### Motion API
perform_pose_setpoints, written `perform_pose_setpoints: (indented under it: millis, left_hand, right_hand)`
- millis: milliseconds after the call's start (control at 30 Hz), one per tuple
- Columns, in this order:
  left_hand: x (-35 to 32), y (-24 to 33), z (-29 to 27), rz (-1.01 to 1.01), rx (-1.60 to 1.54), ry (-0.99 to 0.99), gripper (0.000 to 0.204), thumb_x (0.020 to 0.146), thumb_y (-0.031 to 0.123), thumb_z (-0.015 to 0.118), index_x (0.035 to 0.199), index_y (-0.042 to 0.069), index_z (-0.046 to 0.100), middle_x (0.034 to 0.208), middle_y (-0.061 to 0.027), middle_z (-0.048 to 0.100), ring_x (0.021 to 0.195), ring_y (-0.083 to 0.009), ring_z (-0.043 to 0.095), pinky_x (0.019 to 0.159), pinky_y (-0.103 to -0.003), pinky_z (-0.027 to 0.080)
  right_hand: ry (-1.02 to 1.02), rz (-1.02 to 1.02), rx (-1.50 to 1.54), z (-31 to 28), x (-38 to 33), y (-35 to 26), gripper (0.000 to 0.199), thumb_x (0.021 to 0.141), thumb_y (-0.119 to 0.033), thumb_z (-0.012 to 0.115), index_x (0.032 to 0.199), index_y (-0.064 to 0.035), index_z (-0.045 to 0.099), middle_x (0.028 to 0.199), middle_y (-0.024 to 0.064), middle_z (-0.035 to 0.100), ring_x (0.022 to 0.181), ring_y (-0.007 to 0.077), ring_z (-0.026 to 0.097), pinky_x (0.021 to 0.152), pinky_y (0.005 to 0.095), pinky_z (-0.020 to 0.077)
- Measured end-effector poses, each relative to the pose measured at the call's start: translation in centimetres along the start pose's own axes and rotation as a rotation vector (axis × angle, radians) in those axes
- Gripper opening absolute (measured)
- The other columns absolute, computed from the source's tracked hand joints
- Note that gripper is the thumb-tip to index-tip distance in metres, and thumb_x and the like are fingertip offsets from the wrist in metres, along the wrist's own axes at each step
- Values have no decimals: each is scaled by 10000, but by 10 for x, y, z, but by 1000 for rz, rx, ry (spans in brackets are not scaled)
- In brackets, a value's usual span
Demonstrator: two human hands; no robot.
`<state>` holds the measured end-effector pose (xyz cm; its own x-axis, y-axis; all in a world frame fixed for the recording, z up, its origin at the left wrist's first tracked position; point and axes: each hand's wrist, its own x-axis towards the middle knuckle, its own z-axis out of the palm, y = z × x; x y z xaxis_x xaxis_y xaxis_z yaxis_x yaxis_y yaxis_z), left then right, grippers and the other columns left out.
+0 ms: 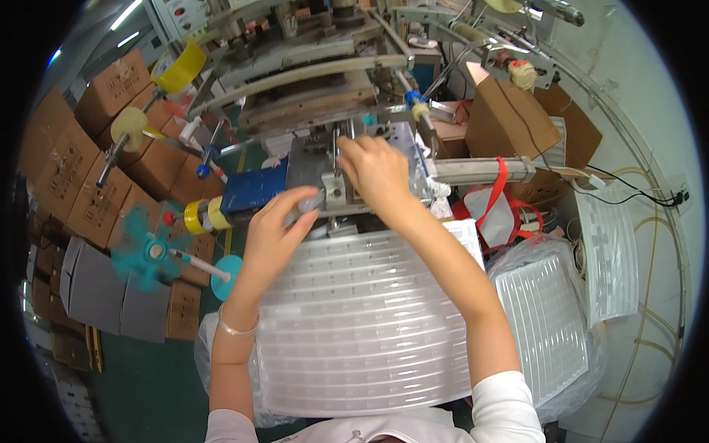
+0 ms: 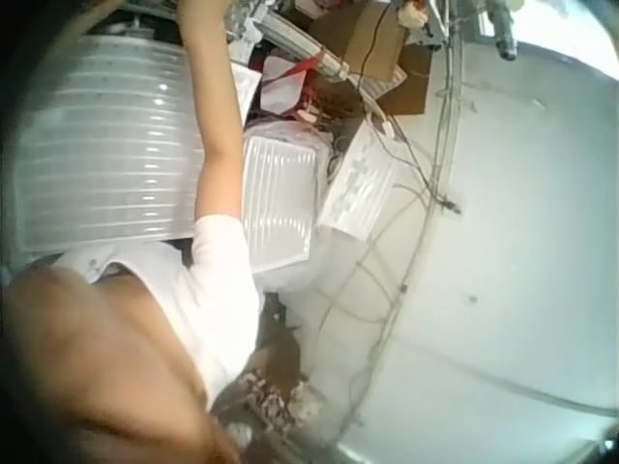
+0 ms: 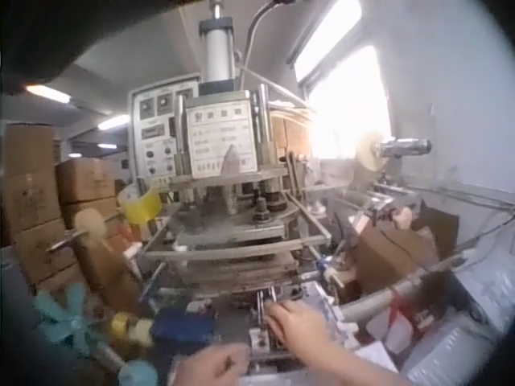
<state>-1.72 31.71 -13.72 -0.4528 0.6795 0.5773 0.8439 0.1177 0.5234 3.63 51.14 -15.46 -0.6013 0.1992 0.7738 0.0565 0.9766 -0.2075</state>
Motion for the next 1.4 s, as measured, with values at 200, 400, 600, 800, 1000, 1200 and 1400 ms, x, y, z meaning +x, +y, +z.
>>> perform_pose_setpoints:
  millis: [200, 400, 600, 800, 1000, 1200, 1400]
  left_hand:
    - [-69, -23, -52, -251, 97, -76, 311, 794, 144, 680, 1098, 96, 630, 906, -89, 607, 677, -222, 587, 597, -305, 467]
    - [-136, -42, -68, -313, 293, -122, 327, 756, 132, 698, 1048, 59, 570, 925, -98, 630, 710, -284, 628, 601, -330, 495]
    - [-175, -60, -52, -193, 474, -399, 313, 720, 146, 716, 965, 68, 538, 891, -87, 600, 708, -284, 626, 591, -344, 503]
    - [-169, -46, -49, -358, 325, -356, 225, 769, 64, 610, 974, 36, 522, 998, -143, 568, 855, -342, 597, 705, -405, 487]
    - [-153, -41, -19, -256, 233, -280, 271, 726, -14, 567, 989, 14, 510, 975, -142, 560, 866, -344, 566, 750, -434, 452]
    - [-157, -53, -11, -50, 327, -448, 379, 724, 50, 654, 1083, 49, 535, 951, -114, 566, 953, -278, 553, 806, -378, 421]
    - [-156, -47, -35, -184, 344, -446, 349, 747, 103, 674, 1076, 63, 567, 1033, -110, 598, 979, -268, 553, 840, -355, 397]
  right_hand:
    - [47, -34, 71, 18, 6, 27, 304, 800, -261, 648, 1039, -74, 629, 1021, 152, 609, 951, 337, 570, 809, 408, 465]
    - [-123, 47, 412, -2, -48, -34, 352, 803, -110, 640, 1140, -45, 560, 1112, 133, 584, 979, 313, 583, 848, 376, 471]
    - [-729, -272, 420, 16, -124, -109, 289, 759, -89, 656, 1043, -110, 608, 941, 64, 587, 862, 236, 612, 669, 348, 527]
    - [-743, -360, 373, 27, -136, -109, 234, 743, -80, 655, 971, -102, 610, 938, 67, 574, 828, 246, 612, 669, 337, 528]
    - [-579, 47, 638, -14, -105, -108, 196, 752, -80, 628, 931, -64, 551, 951, 77, 565, 805, 250, 606, 649, 325, 513]
    - [-578, 262, 731, -47, -95, -77, 136, 831, -104, 588, 928, -38, 520, 940, 54, 614, 759, 183, 599, 607, 286, 471]
    - [-441, 316, 686, -57, -89, -39, 173, 856, -133, 574, 1000, -36, 580, 1008, 83, 610, 845, 201, 592, 667, 284, 486]
